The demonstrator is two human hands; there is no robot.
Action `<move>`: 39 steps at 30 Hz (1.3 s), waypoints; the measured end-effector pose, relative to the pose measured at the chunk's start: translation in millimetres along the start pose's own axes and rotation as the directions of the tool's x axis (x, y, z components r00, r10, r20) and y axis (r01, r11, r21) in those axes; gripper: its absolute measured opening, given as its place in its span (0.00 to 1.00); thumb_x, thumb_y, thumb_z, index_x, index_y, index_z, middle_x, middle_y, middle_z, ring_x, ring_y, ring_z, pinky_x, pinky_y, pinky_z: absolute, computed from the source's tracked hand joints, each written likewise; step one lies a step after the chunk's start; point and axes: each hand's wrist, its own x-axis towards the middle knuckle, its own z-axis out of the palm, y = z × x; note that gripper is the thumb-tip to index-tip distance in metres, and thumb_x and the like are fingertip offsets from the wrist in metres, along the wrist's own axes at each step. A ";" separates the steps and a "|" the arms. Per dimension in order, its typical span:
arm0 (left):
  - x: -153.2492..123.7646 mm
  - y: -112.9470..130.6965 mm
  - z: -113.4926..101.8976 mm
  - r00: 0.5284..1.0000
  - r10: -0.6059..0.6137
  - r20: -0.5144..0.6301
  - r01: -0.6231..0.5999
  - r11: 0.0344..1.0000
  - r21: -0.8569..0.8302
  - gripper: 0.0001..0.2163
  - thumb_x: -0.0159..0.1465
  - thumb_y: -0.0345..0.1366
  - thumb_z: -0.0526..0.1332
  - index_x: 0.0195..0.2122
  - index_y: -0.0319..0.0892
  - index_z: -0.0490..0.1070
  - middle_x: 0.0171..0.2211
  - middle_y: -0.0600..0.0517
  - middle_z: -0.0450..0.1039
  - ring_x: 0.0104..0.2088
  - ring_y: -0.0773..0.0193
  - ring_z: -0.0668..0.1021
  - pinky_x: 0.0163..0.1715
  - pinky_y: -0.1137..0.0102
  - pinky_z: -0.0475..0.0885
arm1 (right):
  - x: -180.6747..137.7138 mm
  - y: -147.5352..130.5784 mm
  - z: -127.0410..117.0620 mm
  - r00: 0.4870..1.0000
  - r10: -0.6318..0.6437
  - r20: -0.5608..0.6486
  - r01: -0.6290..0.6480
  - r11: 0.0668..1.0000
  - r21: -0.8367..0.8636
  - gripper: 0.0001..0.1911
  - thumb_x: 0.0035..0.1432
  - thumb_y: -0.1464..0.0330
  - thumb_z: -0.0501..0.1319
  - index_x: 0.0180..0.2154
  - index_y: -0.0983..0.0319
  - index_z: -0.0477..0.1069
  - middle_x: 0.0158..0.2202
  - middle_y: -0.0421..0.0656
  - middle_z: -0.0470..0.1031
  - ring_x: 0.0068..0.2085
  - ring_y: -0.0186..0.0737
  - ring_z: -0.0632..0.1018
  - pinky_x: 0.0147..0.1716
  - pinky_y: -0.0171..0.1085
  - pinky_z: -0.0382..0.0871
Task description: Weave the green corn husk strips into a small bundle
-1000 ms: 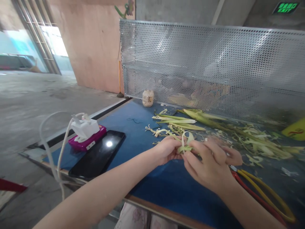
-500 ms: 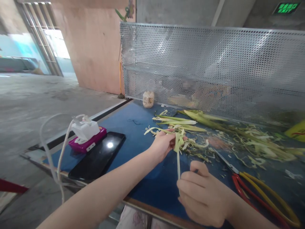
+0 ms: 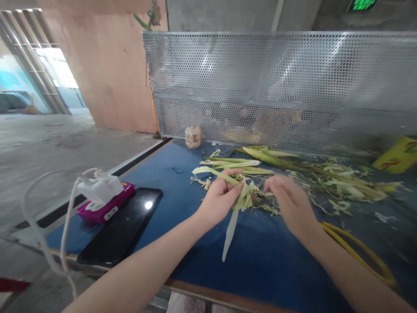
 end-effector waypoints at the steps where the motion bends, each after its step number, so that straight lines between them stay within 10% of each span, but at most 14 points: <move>1: -0.9 1.2 0.3 0.999 -0.001 0.034 0.002 1.000 -0.012 0.16 0.59 0.31 0.55 0.49 0.39 0.58 0.17 0.58 0.68 0.23 0.66 0.76 0.26 0.73 0.69 | 1.6 3.3 2.2 0.995 0.068 0.073 -0.071 0.997 0.043 0.17 0.59 0.63 0.48 0.22 0.60 0.64 0.24 0.42 0.69 0.29 0.40 0.71 0.27 0.37 0.63; 6: -1.7 5.1 0.1 0.999 -0.042 0.005 0.042 0.997 -0.068 0.17 0.56 0.30 0.58 0.47 0.39 0.62 0.24 0.54 0.73 0.26 0.66 0.76 0.30 0.72 0.69 | 0.6 5.7 15.9 0.870 0.247 0.428 -0.429 0.806 0.408 0.18 0.58 0.56 0.51 0.30 0.61 0.73 0.28 0.42 0.76 0.30 0.40 0.75 0.32 0.39 0.69; 11: -0.9 4.2 -0.1 0.999 -0.049 -0.006 0.049 0.997 -0.064 0.16 0.54 0.29 0.59 0.45 0.39 0.63 0.25 0.54 0.71 0.27 0.67 0.75 0.28 0.72 0.69 | -3.4 -0.7 18.2 0.900 0.101 0.423 -0.337 0.776 0.533 0.20 0.51 0.62 0.61 0.48 0.56 0.67 0.46 0.43 0.72 0.42 0.41 0.75 0.40 0.42 0.69; 16: -2.5 6.3 2.9 0.998 -0.013 -0.063 0.014 1.000 0.026 0.18 0.56 0.31 0.59 0.47 0.40 0.58 0.23 0.56 0.68 0.16 0.72 0.69 0.14 0.76 0.64 | -2.5 -1.9 17.4 0.907 0.210 0.365 -0.390 0.746 0.540 0.15 0.45 0.64 0.65 0.38 0.59 0.72 0.35 0.42 0.77 0.36 0.41 0.77 0.37 0.41 0.71; 25: 0.1 2.9 1.5 0.999 -0.019 -0.026 0.018 0.998 -0.064 0.20 0.52 0.31 0.62 0.45 0.42 0.56 0.29 0.56 0.66 0.23 0.66 0.75 0.18 0.70 0.71 | 0.0 8.3 22.6 0.896 0.401 0.190 -0.395 0.526 0.753 0.10 0.46 0.62 0.65 0.31 0.59 0.70 0.26 0.39 0.74 0.26 0.36 0.73 0.25 0.36 0.68; 39: 3.0 -3.0 -7.2 0.989 0.080 -0.126 -0.055 0.980 0.192 0.28 0.49 0.31 0.65 0.51 0.40 0.55 0.23 0.57 0.70 0.21 0.70 0.72 0.18 0.75 0.66 | 0.5 -2.2 24.2 0.831 0.418 0.367 -0.517 0.337 0.787 0.18 0.41 0.68 0.68 0.35 0.59 0.66 0.28 0.38 0.72 0.25 0.33 0.71 0.21 0.33 0.65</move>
